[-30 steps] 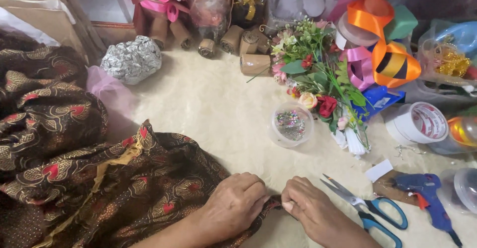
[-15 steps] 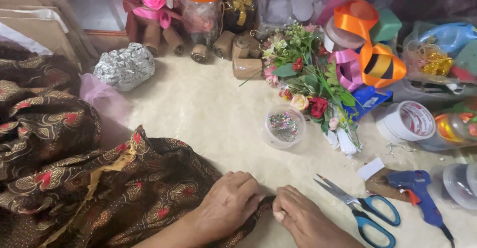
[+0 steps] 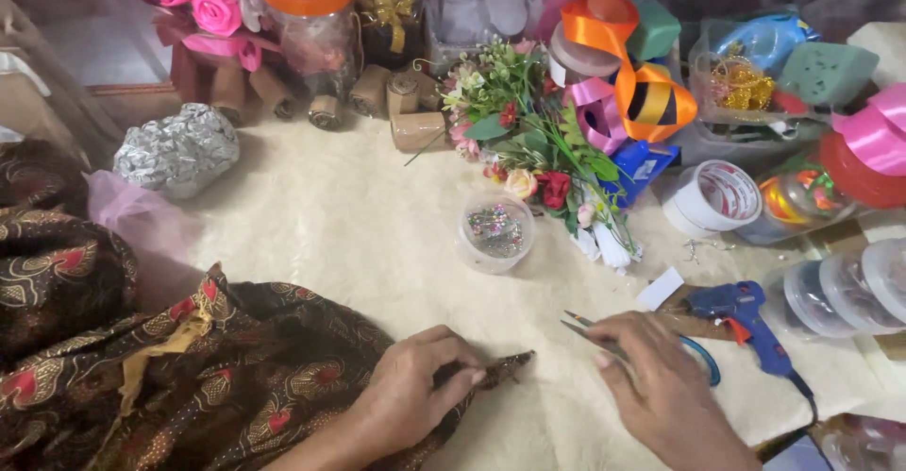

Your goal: Folding and pinning batik fabric to create a decorative bird shape as part of a handicraft project.

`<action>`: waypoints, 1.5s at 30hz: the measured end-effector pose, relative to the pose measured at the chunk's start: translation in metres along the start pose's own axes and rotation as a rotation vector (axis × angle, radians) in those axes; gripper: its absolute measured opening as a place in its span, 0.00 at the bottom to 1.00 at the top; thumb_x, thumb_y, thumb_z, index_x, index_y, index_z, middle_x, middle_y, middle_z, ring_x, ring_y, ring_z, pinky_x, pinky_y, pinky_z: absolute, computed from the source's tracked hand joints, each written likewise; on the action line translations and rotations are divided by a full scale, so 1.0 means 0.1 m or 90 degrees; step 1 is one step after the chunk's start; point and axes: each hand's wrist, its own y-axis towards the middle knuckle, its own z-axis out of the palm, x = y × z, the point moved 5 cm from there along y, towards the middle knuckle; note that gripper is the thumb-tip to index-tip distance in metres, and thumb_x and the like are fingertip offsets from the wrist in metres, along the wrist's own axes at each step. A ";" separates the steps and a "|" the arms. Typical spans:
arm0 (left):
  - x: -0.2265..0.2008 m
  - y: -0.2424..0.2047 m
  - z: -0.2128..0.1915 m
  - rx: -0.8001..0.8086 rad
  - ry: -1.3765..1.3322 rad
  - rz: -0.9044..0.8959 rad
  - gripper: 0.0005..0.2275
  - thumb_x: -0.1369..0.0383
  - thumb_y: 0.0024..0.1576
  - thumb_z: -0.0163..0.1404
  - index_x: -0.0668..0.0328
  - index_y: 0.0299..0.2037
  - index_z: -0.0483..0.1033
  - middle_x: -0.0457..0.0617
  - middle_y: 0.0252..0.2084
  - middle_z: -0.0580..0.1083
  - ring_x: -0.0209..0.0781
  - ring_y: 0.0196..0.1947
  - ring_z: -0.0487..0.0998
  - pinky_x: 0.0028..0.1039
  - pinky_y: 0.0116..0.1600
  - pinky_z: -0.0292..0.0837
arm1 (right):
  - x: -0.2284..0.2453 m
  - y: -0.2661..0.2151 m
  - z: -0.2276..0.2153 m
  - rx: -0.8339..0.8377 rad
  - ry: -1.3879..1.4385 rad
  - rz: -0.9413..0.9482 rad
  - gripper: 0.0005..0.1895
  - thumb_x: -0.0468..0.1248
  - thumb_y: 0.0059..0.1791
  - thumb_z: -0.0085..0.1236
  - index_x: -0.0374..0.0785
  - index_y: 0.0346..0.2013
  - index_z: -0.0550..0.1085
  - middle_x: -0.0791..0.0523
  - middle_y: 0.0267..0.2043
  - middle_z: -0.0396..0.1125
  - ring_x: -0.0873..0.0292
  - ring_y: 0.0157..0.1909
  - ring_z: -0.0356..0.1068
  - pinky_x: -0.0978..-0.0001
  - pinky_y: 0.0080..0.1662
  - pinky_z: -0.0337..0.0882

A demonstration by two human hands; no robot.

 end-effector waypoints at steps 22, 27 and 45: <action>0.02 0.08 -0.15 -0.061 -0.291 -0.173 0.04 0.68 0.58 0.59 0.54 0.34 0.78 0.43 0.30 0.79 0.28 0.26 0.76 0.21 0.32 0.71 | -1.34 -0.54 0.07 0.267 -0.470 0.498 0.34 0.58 0.46 0.47 0.65 0.68 0.59 0.70 0.53 0.75 0.63 0.39 0.82 0.73 0.41 0.75; -0.31 0.18 -0.29 -0.021 -0.082 0.013 0.01 0.70 0.58 0.55 0.52 0.35 0.78 0.45 0.40 0.76 0.40 0.41 0.81 0.29 0.50 0.75 | -1.62 -0.49 0.26 0.070 0.435 1.131 0.30 0.55 0.58 0.46 0.39 0.68 0.66 0.45 0.66 0.65 0.49 0.66 0.63 0.56 0.63 0.58; -0.56 0.66 -0.09 0.171 0.272 -0.056 0.05 0.65 0.56 0.50 0.45 0.34 0.80 0.46 0.28 0.80 0.55 0.31 0.80 0.43 0.37 0.72 | -0.09 0.20 0.33 0.575 -0.172 0.042 0.34 0.56 0.40 0.62 0.62 0.59 0.62 0.66 0.53 0.62 0.56 0.55 0.70 0.63 0.50 0.71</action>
